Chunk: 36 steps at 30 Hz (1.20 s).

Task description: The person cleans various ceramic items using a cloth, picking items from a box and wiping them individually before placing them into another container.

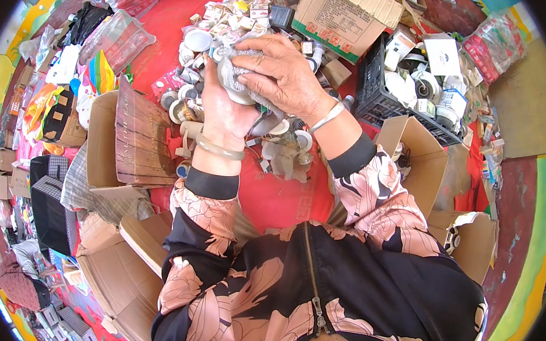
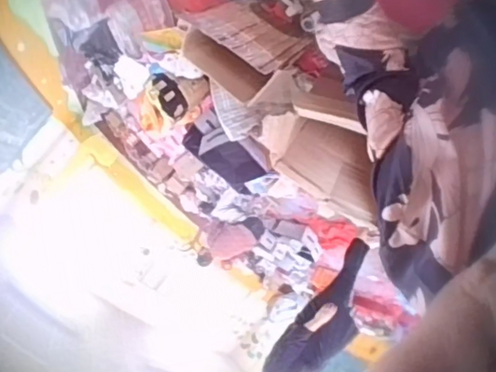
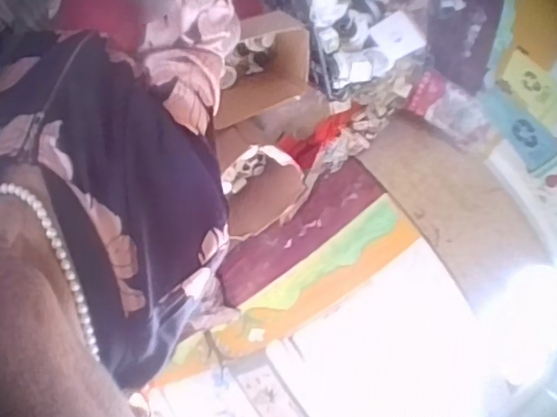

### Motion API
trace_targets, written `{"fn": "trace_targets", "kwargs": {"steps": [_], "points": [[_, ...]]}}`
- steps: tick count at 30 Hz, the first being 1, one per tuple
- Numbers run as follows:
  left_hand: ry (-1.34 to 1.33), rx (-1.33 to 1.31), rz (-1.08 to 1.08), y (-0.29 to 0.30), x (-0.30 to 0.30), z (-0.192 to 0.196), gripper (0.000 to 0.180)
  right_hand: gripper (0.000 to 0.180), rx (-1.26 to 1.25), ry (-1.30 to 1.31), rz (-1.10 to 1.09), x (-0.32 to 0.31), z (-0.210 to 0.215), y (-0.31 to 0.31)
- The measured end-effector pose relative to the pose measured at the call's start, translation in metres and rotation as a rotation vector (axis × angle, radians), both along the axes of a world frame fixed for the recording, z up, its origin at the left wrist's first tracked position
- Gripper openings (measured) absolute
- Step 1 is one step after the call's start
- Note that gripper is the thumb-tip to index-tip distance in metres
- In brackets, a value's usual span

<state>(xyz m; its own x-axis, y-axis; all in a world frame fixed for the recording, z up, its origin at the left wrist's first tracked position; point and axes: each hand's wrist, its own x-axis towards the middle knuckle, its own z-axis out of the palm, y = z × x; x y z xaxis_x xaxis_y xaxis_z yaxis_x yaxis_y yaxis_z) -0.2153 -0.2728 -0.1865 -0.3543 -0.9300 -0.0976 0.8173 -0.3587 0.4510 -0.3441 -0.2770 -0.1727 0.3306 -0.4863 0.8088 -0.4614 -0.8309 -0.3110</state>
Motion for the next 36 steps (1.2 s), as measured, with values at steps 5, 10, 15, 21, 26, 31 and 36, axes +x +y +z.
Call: {"fn": "trace_targets", "kwargs": {"steps": [5,10,15,21,26,31,36], "points": [[-0.076,0.000,0.095,-0.004,-0.006,0.000,0.052,0.016,0.035,-0.198,-0.174,0.004,-0.012,-0.002],[0.072,-0.184,-0.109,-0.004,0.022,-0.005,0.063,0.037,0.833,-1.562,0.138,-0.076,-0.005,-0.022],[0.021,-0.084,0.034,-0.013,0.025,-0.012,0.065,0.036,0.807,-1.562,0.093,-0.105,0.008,-0.011],[-0.054,-0.068,0.251,-0.012,0.018,0.000,0.065,0.015,0.606,-1.109,0.078,-0.053,0.023,0.003],[-0.073,-0.155,0.373,-0.011,0.016,-0.002,0.062,0.019,0.124,-0.145,-0.115,0.018,0.019,0.038],[-0.260,-0.230,0.514,0.000,0.014,0.006,0.070,0.015,0.006,0.092,-0.309,0.042,-0.006,0.038],[-0.296,-0.220,0.548,0.007,0.008,0.017,0.071,0.014,0.050,0.032,-0.327,0.041,-0.002,0.038]]}}
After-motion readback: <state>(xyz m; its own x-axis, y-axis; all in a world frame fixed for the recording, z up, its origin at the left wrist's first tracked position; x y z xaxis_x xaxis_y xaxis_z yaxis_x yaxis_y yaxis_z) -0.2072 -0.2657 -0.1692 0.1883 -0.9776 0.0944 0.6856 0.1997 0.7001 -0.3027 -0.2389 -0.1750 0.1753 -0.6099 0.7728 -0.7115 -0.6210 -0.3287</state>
